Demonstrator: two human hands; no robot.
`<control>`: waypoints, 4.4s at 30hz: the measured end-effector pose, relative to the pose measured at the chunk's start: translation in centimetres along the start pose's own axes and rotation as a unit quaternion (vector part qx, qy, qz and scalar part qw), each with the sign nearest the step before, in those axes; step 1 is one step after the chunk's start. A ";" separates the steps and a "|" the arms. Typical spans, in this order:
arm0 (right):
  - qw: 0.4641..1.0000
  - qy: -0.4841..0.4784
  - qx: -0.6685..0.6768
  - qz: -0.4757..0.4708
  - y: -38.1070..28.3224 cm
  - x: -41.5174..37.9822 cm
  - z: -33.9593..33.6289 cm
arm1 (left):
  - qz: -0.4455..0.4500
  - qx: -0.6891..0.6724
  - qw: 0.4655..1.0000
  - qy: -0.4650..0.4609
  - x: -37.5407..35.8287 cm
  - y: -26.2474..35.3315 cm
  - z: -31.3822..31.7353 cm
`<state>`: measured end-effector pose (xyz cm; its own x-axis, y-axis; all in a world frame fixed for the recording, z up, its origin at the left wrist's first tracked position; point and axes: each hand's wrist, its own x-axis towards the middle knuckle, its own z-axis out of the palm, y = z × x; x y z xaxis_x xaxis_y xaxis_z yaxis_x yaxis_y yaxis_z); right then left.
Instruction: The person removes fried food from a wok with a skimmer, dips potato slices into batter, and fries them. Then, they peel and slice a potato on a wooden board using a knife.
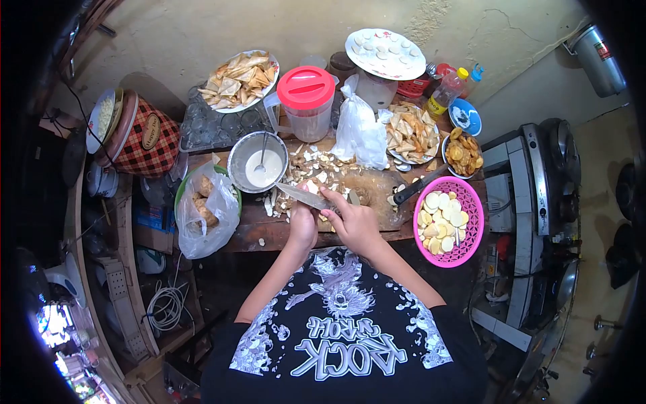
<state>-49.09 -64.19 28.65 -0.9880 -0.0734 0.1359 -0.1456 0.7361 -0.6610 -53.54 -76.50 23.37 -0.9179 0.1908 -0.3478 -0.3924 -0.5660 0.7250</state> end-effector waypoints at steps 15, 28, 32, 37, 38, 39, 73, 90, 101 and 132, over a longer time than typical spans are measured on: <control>0.996 -0.082 0.021 -0.023 1.4 1.3 -1.2 | -0.013 0.032 0.998 -0.052 -1.4 0.8 -0.1; 0.994 -0.095 -0.037 -0.032 0.7 1.0 -1.5 | -0.013 -0.031 0.999 -0.026 -1.0 0.1 -0.7; 0.996 -0.079 -0.037 -0.032 0.7 1.0 -1.5 | -0.025 -0.010 0.999 -0.027 -1.3 0.3 -0.6; 0.998 -0.059 -0.018 -0.026 1.8 1.3 -0.4 | 0.002 0.013 1.000 -0.017 -0.3 -1.4 -2.5; 0.998 -0.058 -0.005 -0.023 2.2 1.6 0.0 | 0.008 0.028 1.000 0.004 -0.1 -1.9 -2.6; 0.998 -0.058 0.009 -0.021 2.8 2.0 0.5 | 0.014 0.042 0.999 0.025 0.1 -2.2 -2.7; 0.952 -0.006 0.277 0.132 3.4 2.6 3.7 | 0.196 0.350 0.916 0.009 1.0 -0.5 -1.8; 0.989 -0.146 0.005 0.023 1.8 1.2 0.1 | 0.052 0.104 0.993 0.030 2.5 -2.2 -3.3; 0.994 -0.099 -0.050 0.005 0.9 0.9 0.8 | 0.128 0.227 0.965 0.038 0.9 -0.9 -1.5; 0.683 -0.009 0.652 0.328 2.0 3.1 4.6 | -0.009 0.032 0.993 0.115 1.8 -0.8 -0.7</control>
<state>-52.70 -65.99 24.36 -0.8611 -0.0323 -0.5074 0.4189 -0.6106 -0.6721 -54.80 -76.26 21.73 -0.8759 0.0094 -0.4824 -0.4190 -0.5106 0.7508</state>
